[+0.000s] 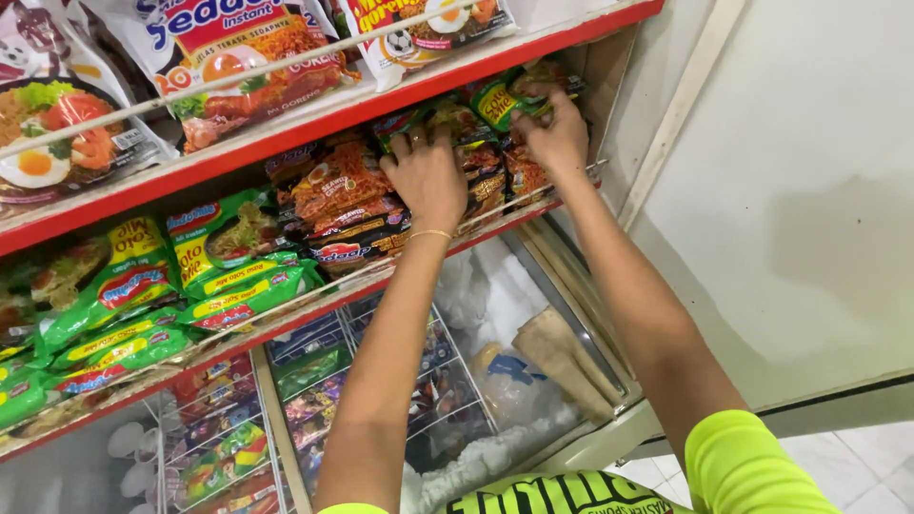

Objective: Wiping instant noodle packets with a cloth and placing them onto a display shelf in a grocery store.

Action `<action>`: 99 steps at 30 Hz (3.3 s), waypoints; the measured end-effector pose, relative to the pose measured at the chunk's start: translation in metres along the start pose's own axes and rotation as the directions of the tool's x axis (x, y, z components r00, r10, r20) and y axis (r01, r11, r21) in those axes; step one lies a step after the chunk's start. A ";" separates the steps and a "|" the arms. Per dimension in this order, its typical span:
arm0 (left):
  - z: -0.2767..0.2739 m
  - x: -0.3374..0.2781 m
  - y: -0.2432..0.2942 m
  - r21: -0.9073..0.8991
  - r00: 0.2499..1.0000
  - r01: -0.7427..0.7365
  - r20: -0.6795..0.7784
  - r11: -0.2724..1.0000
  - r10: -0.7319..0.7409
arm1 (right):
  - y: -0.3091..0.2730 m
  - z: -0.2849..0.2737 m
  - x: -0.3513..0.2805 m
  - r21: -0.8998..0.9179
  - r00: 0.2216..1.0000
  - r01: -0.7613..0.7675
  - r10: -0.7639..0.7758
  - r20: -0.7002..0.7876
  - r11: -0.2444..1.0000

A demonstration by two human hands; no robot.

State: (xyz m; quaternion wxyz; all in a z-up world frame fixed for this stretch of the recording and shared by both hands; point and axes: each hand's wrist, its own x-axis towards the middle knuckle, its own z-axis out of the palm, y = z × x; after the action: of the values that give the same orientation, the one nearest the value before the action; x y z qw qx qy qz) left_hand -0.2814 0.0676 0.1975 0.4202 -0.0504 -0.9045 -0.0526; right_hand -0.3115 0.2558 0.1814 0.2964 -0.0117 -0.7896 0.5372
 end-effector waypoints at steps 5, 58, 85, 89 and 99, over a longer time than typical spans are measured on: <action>0.005 0.003 0.001 0.040 0.999 0.015 -0.038 0.999 -0.014 | -0.005 -0.010 -0.005 -0.333 0.999 0.052 -0.054 0.002 0.942; -0.168 -0.459 -0.017 -0.473 0.663 0.747 0.471 0.468 -0.582 | 0.113 -0.017 -0.387 -0.049 0.494 0.413 -0.178 0.851 0.910; -0.368 -0.599 -0.192 -0.922 0.129 0.352 0.217 -0.160 -0.968 | -0.112 0.185 -0.661 0.118 -0.114 -0.630 -0.242 0.964 0.767; -0.368 -0.615 -0.210 -0.858 0.080 0.513 0.045 0.003 -0.996 | -0.136 0.189 -0.679 0.173 -0.058 -0.537 -0.241 0.969 0.825; -0.368 -0.611 -0.271 -0.861 -0.005 0.490 -0.160 0.137 -0.987 | -0.127 0.222 -0.732 0.173 0.056 -0.860 -0.247 0.967 0.481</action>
State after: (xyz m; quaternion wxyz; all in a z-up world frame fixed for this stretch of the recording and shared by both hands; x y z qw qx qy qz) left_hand 0.3518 -0.2797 -0.0486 0.5881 0.3864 -0.4171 -0.5752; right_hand 0.2236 -0.2312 -0.0982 -0.4651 0.2552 -0.4096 0.7421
